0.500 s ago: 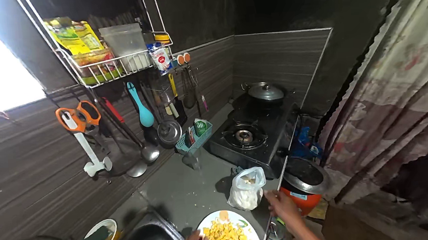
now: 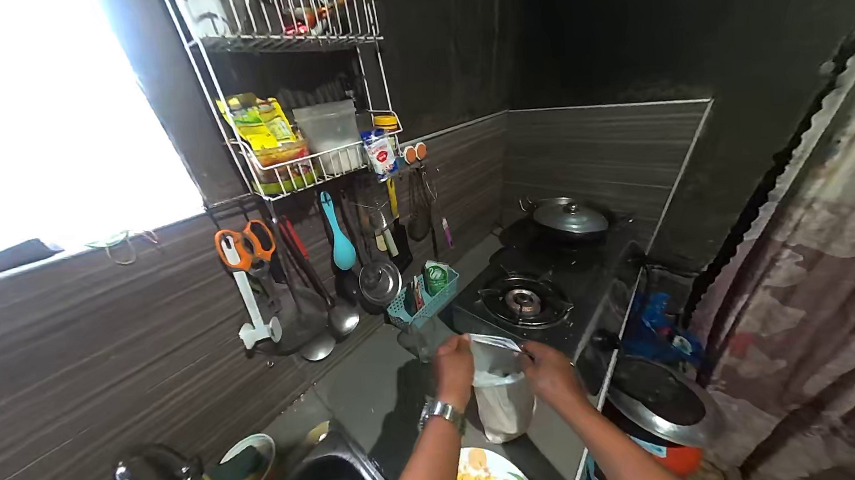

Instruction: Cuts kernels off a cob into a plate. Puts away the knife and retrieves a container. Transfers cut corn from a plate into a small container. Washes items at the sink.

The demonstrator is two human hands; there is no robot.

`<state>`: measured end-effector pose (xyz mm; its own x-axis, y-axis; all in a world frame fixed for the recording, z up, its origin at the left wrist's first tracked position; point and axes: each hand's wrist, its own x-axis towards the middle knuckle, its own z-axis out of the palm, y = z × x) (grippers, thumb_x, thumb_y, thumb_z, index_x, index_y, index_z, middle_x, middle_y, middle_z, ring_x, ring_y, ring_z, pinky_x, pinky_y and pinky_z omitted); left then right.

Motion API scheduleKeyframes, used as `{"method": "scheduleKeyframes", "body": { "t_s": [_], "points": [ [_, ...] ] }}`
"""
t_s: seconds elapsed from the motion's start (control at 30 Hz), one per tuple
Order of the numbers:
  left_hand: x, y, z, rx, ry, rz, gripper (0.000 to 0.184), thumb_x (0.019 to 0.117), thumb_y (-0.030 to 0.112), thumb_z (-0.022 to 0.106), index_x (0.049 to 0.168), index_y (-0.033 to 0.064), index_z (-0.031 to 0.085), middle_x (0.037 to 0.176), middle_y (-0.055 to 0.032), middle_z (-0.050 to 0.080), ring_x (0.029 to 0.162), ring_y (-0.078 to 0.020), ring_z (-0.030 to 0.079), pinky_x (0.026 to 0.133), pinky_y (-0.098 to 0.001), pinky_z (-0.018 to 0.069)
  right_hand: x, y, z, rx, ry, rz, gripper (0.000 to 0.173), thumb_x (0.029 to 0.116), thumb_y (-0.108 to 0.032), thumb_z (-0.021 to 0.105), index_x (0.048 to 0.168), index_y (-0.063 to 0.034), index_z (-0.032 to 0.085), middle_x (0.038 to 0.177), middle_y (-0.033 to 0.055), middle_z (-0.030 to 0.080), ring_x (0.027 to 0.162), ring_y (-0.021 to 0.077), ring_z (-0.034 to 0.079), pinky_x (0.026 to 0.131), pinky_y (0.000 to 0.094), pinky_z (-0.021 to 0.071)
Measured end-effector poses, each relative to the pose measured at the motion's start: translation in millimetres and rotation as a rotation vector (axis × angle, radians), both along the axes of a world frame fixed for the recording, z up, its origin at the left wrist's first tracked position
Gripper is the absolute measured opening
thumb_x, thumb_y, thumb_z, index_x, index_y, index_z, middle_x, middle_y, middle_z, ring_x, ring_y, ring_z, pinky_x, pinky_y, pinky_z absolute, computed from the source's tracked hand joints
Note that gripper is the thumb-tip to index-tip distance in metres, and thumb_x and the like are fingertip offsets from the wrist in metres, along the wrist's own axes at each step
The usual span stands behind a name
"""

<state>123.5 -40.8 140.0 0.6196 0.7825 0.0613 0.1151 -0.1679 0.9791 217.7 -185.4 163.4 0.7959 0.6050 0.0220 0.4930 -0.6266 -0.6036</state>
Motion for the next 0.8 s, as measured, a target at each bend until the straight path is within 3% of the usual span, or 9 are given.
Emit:
{"method": "scheduleKeyframes", "body": {
  "t_s": [0.07, 0.13, 0.2, 0.3, 0.37, 0.47, 0.6, 0.7, 0.8],
  "points": [
    [-15.3, 14.1, 16.4, -0.101, -0.176, 0.051, 0.025, 0.1044, 0.017, 0.058, 0.100, -0.0038, 0.071, 0.096, -0.0151, 0.069, 0.091, -0.0217, 0.065, 0.086, -0.0433, 0.0536, -8.3, 9.7, 14.3, 0.069, -0.015, 0.050, 0.029, 0.1058, -0.022, 0.055, 0.120, -0.0040, 0.072, 0.116, 0.0206, 0.070, 0.117, 0.0362, 0.063, 0.105, 0.0531, 0.0474],
    [-33.9, 25.9, 35.4, -0.130, -0.264, 0.059, 0.023, 0.1033, 0.017, 0.060, 0.099, -0.0020, 0.072, 0.094, -0.0120, 0.070, 0.089, -0.0184, 0.066, 0.084, -0.0402, 0.0546, -17.0, 22.1, 24.3, 0.178, 0.004, 0.082, 0.027, 0.1042, -0.021, 0.057, 0.118, -0.0051, 0.074, 0.113, 0.0190, 0.071, 0.114, 0.0344, 0.064, 0.103, 0.0522, 0.0489],
    [-52.5, 37.4, 42.9, -0.097, -0.301, 0.067, 0.021, 0.1022, 0.017, 0.062, 0.098, -0.0003, 0.074, 0.095, -0.0100, 0.071, 0.090, -0.0171, 0.066, 0.085, -0.0390, 0.0548, -26.7, 33.5, 26.7, 0.268, 0.082, 0.107, 0.025, 0.1023, -0.023, 0.061, 0.115, -0.0065, 0.075, 0.106, 0.0154, 0.073, 0.101, 0.0293, 0.068, 0.092, 0.0509, 0.0542],
    [-77.7, 54.2, 23.6, -0.049, -0.197, 0.105, 0.023, 0.1022, 0.021, 0.062, 0.100, 0.0020, 0.075, 0.095, -0.0087, 0.072, 0.089, -0.0163, 0.067, 0.084, -0.0393, 0.0550, -38.0, 51.0, 5.2, 0.277, 0.286, 0.139, 0.025, 0.1011, -0.027, 0.065, 0.113, -0.0066, 0.074, 0.096, 0.0129, 0.072, 0.078, 0.0242, 0.071, 0.074, 0.0471, 0.0610],
    [-94.0, 59.3, -2.0, -0.103, -0.119, 0.104, 0.025, 0.1024, 0.023, 0.062, 0.103, 0.0007, 0.074, 0.098, -0.0117, 0.071, 0.092, -0.0198, 0.067, 0.087, -0.0436, 0.0546, -42.9, 59.4, -19.9, 0.243, 0.410, 0.144, 0.026, 0.1012, -0.028, 0.066, 0.109, -0.0038, 0.072, 0.093, 0.0137, 0.071, 0.074, 0.0241, 0.070, 0.072, 0.0462, 0.0616],
    [-110.2, 57.1, -16.5, -0.182, -0.152, 0.097, 0.023, 0.1015, 0.022, 0.063, 0.102, 0.0016, 0.074, 0.097, -0.0107, 0.072, 0.090, -0.0188, 0.067, 0.084, -0.0416, 0.0555, -52.3, 63.0, -37.5, 0.335, 0.499, 0.125, 0.025, 0.1022, -0.025, 0.064, 0.107, -0.0018, 0.071, 0.090, 0.0131, 0.071, 0.070, 0.0220, 0.071, 0.069, 0.0423, 0.0629],
    [-120.5, 54.4, -13.7, -0.150, -0.117, 0.061, 0.024, 0.1021, 0.024, 0.062, 0.103, 0.0034, 0.075, 0.098, -0.0090, 0.073, 0.092, -0.0174, 0.068, 0.086, -0.0413, 0.0558, -74.0, 25.4, -37.2, 0.444, 0.372, 0.144, 0.051, 0.0979, -0.036, 0.069, 0.135, -0.0026, 0.060, 0.109, 0.0131, 0.069, 0.093, 0.0216, 0.069, 0.085, 0.0410, 0.0601],
    [-123.6, 52.2, -17.2, -0.073, -0.040, 0.010, 0.024, 0.1021, 0.025, 0.062, 0.104, 0.0054, 0.076, 0.099, -0.0063, 0.073, 0.094, -0.0141, 0.067, 0.088, -0.0392, 0.0546, -102.5, -28.5, -53.9, 0.164, 0.235, 0.233, 0.072, 0.0914, -0.052, 0.072, 0.143, -0.0039, 0.057, 0.136, 0.0211, 0.060, 0.124, 0.0344, 0.061, 0.105, 0.0517, 0.0517],
    [-124.6, 44.4, -23.0, -0.021, 0.007, -0.068, 0.025, 0.1026, 0.026, 0.062, 0.108, 0.0068, 0.077, 0.104, -0.0050, 0.075, 0.100, -0.0120, 0.069, 0.092, -0.0368, 0.0549, -144.1, -65.5, -95.3, -0.086, 0.148, 0.386, 0.094, 0.0805, -0.068, 0.075, 0.154, -0.0154, 0.049, 0.153, 0.0236, 0.047, 0.139, 0.0442, 0.048, 0.112, 0.0618, 0.0436]
  ]
}}
